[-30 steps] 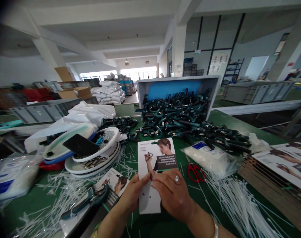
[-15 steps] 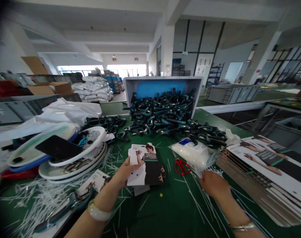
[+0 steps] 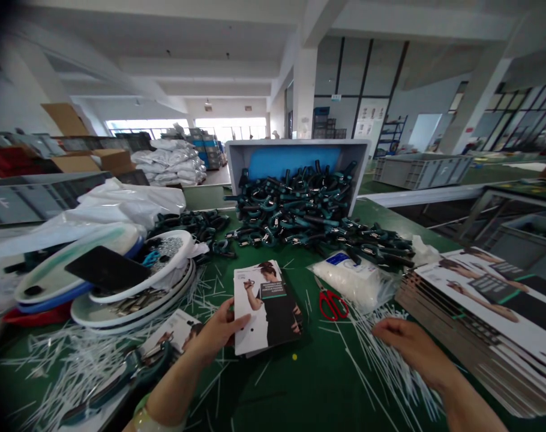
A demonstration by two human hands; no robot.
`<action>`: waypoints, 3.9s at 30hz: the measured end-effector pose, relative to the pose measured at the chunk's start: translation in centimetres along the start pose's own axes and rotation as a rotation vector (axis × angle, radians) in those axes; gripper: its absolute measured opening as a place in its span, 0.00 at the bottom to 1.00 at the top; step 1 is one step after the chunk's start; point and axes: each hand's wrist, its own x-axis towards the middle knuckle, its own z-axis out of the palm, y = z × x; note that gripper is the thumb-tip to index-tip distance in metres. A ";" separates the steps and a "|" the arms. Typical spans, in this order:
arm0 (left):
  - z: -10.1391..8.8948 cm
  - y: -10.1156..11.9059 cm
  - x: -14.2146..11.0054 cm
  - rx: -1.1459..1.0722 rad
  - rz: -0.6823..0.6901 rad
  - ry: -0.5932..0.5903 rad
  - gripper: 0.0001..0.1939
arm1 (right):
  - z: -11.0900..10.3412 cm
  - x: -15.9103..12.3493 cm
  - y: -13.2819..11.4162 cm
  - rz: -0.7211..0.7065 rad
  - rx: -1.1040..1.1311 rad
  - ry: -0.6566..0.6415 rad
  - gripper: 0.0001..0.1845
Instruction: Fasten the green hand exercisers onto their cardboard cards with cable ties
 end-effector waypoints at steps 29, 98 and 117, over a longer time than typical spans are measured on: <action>0.8 -1.1 -3.0 -0.534 -0.027 -0.110 0.31 | 12.9 -2.4 -13.0 -0.573 0.003 0.210 0.13; 3.6 4.0 -1.9 -0.076 0.164 -0.434 0.21 | 12.8 -1.7 -12.7 -0.709 0.178 0.112 0.15; 0.9 1.8 -1.0 0.003 0.251 0.105 0.15 | 13.0 -1.8 -12.2 -1.068 -0.444 0.191 0.19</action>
